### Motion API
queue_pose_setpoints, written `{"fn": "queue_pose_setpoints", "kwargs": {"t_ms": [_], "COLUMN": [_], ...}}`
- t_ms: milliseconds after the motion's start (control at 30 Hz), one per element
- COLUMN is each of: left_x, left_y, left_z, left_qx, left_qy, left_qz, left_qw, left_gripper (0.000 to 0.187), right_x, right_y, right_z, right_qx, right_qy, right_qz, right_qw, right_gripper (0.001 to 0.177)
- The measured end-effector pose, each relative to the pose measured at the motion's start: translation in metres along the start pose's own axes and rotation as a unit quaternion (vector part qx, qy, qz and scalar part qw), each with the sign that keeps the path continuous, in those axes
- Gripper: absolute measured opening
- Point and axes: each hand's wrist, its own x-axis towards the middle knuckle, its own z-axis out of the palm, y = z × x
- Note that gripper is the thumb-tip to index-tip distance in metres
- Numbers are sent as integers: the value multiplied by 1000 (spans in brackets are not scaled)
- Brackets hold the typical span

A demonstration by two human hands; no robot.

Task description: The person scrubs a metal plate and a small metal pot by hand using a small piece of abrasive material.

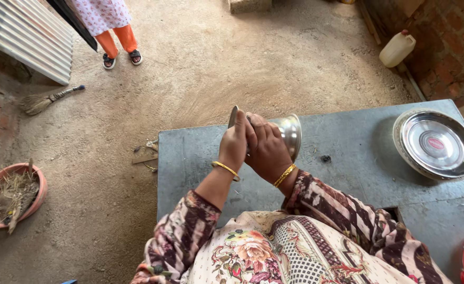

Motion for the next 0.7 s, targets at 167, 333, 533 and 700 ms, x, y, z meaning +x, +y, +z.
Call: {"fn": "queue_pose_setpoints", "kwargs": {"t_ms": [167,333,533,700], "left_x": [-7,-15,-23,4], "left_y": [-2,23,38,-7], "left_z": [-15,-40,-60,-61], "left_qx": [175,268,186,-86], "left_qy": [-13,-111,-233,-160], "left_qz": [140,283,357,216], "left_qw": [975,914,885,959], "left_gripper": [86,87,64,54], "right_x": [10,30,-8,-20], "right_y": [11,47,69,42], "right_z": [-11,-18,0,17], "right_qx": [217,472,744,868], "right_qy": [-67,-379,-363,-255], "right_qz": [90,300,239,253], "right_qw": [970,738,508,342], "right_gripper": [101,90,75,62]}}
